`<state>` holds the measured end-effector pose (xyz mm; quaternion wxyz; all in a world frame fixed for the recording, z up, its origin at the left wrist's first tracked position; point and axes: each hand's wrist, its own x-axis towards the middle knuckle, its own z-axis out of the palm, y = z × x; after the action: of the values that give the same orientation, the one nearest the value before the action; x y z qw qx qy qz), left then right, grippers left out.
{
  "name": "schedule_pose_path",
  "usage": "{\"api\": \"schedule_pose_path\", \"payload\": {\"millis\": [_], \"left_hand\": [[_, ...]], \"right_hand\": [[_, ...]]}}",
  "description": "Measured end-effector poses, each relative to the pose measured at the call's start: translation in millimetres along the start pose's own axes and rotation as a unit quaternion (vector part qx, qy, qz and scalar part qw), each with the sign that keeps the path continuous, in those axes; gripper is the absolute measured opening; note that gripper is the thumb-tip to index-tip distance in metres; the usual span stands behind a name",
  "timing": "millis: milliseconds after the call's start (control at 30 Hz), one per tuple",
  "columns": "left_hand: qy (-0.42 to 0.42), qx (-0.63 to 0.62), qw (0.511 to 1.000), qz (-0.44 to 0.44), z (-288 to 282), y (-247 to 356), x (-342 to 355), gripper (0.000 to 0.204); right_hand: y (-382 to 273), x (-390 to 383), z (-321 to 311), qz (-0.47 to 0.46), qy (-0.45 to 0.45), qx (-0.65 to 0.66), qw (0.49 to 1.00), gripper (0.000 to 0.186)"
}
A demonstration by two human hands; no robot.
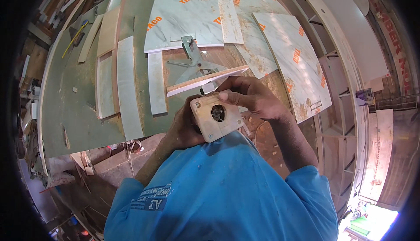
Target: The person uses a handheld wood router to cut a rectangular opening in a wood panel covered with white protective film. They guide the tool through the material, inspect the router base while handling a metal hardware piece, and then perform additional routing on the panel.
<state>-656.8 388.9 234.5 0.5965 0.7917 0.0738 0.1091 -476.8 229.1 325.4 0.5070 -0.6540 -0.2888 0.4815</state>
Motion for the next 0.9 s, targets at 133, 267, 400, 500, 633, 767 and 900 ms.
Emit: {"api": "schedule_pose_path", "payload": {"millis": [133, 267, 400, 500, 633, 767, 900], "left_hand": [[-0.012, 0.036, 0.999, 0.019, 5, 2, 2, 0.081], [-0.037, 0.062, 0.997, 0.031, 8, 5, 0, 0.078], [-0.048, -0.015, 0.998, 0.025, 17, 3, -7, 0.075], [-0.031, -0.016, 0.997, 0.071, 20, 1, -6, 0.074], [-0.014, 0.004, 0.999, 0.045, 17, 12, -6, 0.071], [-0.056, 0.039, 0.998, 0.013, 13, 10, -1, 0.074], [-0.034, 0.051, 0.997, 0.045, 16, 18, 0, 0.064]], "right_hand": [[7, -11, -3, 0.004, 0.031, -0.021, 0.999, 0.037], [8, -22, 3, 0.031, 0.055, -0.023, 0.998, 0.038], [6, -33, 13, 0.038, 0.119, -0.068, 0.990, 0.035], [6, -33, 20, 0.035, 0.144, -0.070, 0.986, 0.037], [4, -28, 14, 0.051, 0.131, -0.095, 0.986, 0.042], [-2, -27, 8, 0.051, 0.089, -0.068, 0.992, 0.050], [0, -24, 0, 0.074, 0.092, -0.070, 0.991, 0.057]]}}
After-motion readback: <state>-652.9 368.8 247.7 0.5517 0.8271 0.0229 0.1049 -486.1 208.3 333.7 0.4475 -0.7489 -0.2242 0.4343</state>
